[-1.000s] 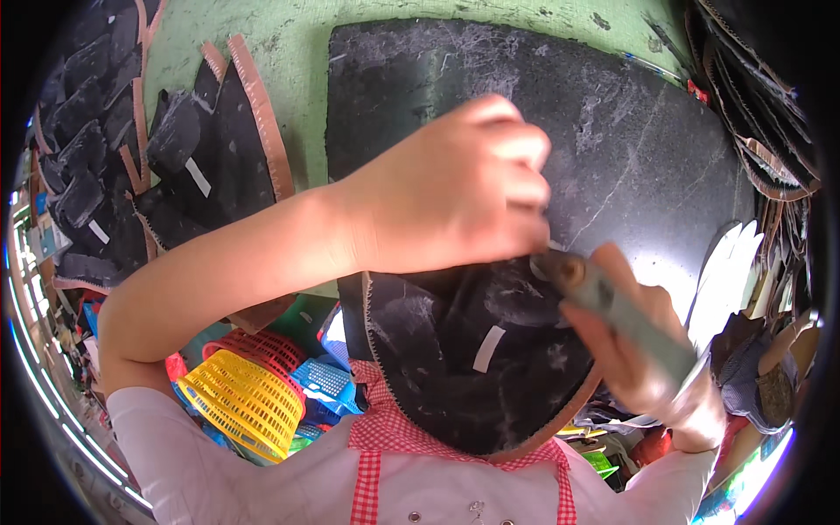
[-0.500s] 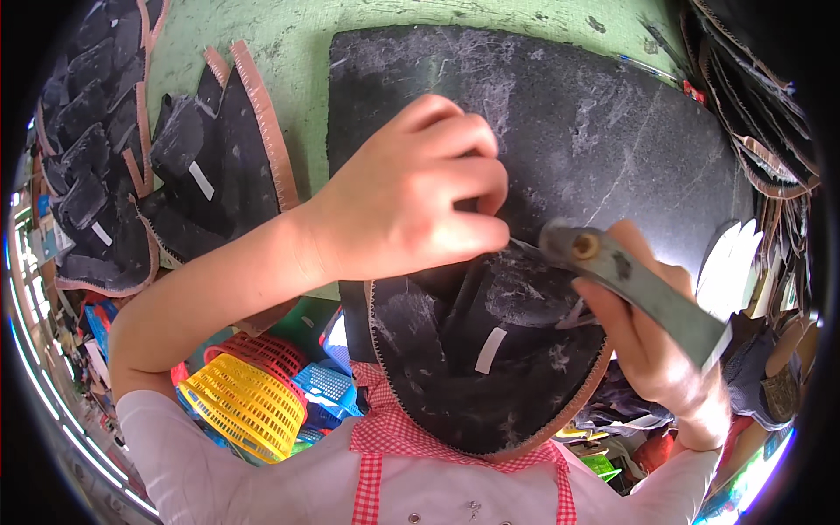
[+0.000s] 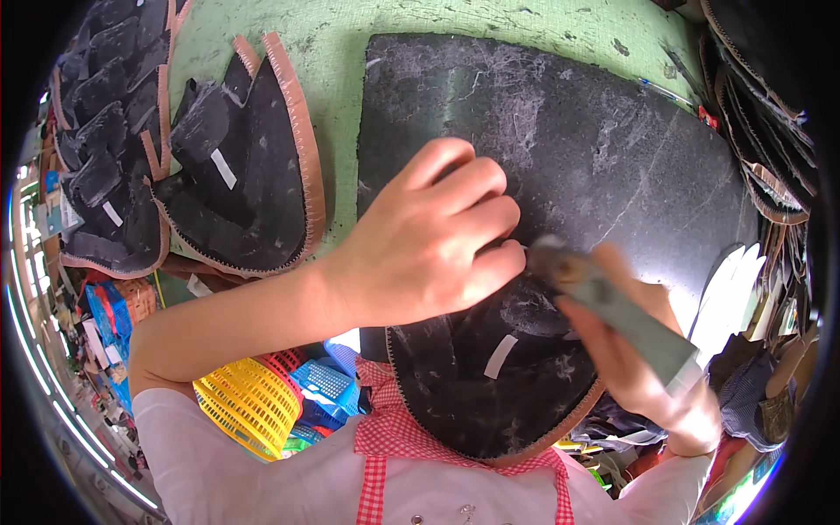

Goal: Assembling and hammering components of a shoe upper on a workbench.

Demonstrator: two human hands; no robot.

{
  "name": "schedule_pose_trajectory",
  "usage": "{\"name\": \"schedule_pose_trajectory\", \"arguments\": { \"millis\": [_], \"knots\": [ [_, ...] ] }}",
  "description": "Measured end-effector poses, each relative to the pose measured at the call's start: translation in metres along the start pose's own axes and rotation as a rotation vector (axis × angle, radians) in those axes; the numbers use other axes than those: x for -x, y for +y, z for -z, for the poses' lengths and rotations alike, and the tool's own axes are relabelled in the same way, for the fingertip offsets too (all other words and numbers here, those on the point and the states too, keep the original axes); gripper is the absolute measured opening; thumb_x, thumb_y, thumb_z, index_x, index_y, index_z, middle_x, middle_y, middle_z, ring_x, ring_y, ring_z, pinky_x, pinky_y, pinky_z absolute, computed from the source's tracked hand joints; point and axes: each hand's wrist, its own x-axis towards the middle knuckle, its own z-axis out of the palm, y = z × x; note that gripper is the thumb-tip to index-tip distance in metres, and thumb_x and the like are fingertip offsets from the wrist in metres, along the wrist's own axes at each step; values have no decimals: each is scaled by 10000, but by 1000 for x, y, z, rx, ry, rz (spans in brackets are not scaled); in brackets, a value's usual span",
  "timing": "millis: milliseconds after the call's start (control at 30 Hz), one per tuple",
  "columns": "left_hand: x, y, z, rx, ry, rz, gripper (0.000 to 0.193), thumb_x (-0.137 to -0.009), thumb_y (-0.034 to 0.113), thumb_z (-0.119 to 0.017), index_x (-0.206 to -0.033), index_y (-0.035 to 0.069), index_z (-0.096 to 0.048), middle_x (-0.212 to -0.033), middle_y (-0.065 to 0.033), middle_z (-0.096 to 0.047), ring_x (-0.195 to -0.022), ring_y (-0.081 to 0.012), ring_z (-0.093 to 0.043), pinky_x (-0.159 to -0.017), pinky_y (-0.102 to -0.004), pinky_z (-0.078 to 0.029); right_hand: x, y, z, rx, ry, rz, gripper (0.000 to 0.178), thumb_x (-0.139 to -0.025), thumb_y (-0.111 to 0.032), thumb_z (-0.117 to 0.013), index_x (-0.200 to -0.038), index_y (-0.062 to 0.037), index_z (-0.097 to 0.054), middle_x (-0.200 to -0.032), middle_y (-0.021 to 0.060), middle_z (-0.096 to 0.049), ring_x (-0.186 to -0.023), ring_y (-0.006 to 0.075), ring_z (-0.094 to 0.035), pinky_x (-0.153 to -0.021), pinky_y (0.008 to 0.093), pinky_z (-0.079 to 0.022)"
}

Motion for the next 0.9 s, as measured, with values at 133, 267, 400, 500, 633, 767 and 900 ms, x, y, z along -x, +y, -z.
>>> {"name": "schedule_pose_trajectory", "arguments": {
  "millis": [133, 267, 400, 500, 633, 767, 900],
  "knots": [
    [4, 5, -8, -39, 16, -1, 207, -634, 167, -726, -840, 143, -722, -872, 21, -628, -902, -216, -569, -853, -429, -444, -1, 1, 4, 55, 78, 62, 189, -921, -17, -639, -1085, 28, -557, -776, 187, -579, -621, 290, -637, -542, 365, -455],
    [3, 6, 2, 60, 65, 260, 230, -603, 175, -839, -799, 172, -718, -873, 61, -628, -902, -211, -562, -854, -412, -397, -5, -3, -5, 198, -144, 129, 179, -910, 19, -635, -1078, 57, -587, -786, 172, -564, -642, 352, -632, -538, 353, -446],
    [13, 12, -10, 102, 121, 327, 179, -650, 163, -848, -748, 164, -699, -857, 68, -640, -905, -211, -562, -839, -412, -397, -11, 3, 3, -63, -75, 37, 166, -920, 17, -620, -1074, 63, -580, -819, 189, -623, -630, 314, -649, -538, 345, -449],
    [14, 21, -11, 24, 148, 301, 173, -654, 159, -842, -746, 160, -695, -849, 72, -642, -883, -211, -565, -834, -409, -400, -7, -5, 5, 5, 47, 95, 164, -922, 24, -615, -1076, 65, -579, -822, 195, -636, -618, 295, -642, -540, 340, -453],
    [18, 22, -20, -34, 188, 235, 171, -653, 150, -823, -769, 155, -698, -849, 69, -633, -854, -208, -565, -851, -427, -410, -12, 6, 3, 19, -84, 50, 211, -918, -13, -640, -1097, 51, -547, -785, 182, -641, -587, 298, -638, -534, 347, -463],
    [16, 23, -16, -28, 197, 255, 197, -622, 168, -817, -782, 167, -703, -862, 56, -633, -874, -200, -558, -883, -433, -397, -10, 1, 0, 88, -115, 93, 156, -925, -18, -619, -1051, 23, -538, -745, 199, -597, -631, 372, -641, -530, 385, -449],
    [20, 26, -2, -103, 143, 459, 262, -628, 286, -834, -871, 237, -750, -1012, 48, -590, -972, -241, -499, -902, -454, -348, -15, 2, -4, 88, -112, 139, 149, -936, -11, -601, -1072, 23, -550, -736, 194, -546, -614, 393, -604, -539, 384, -431]
  ]
}}
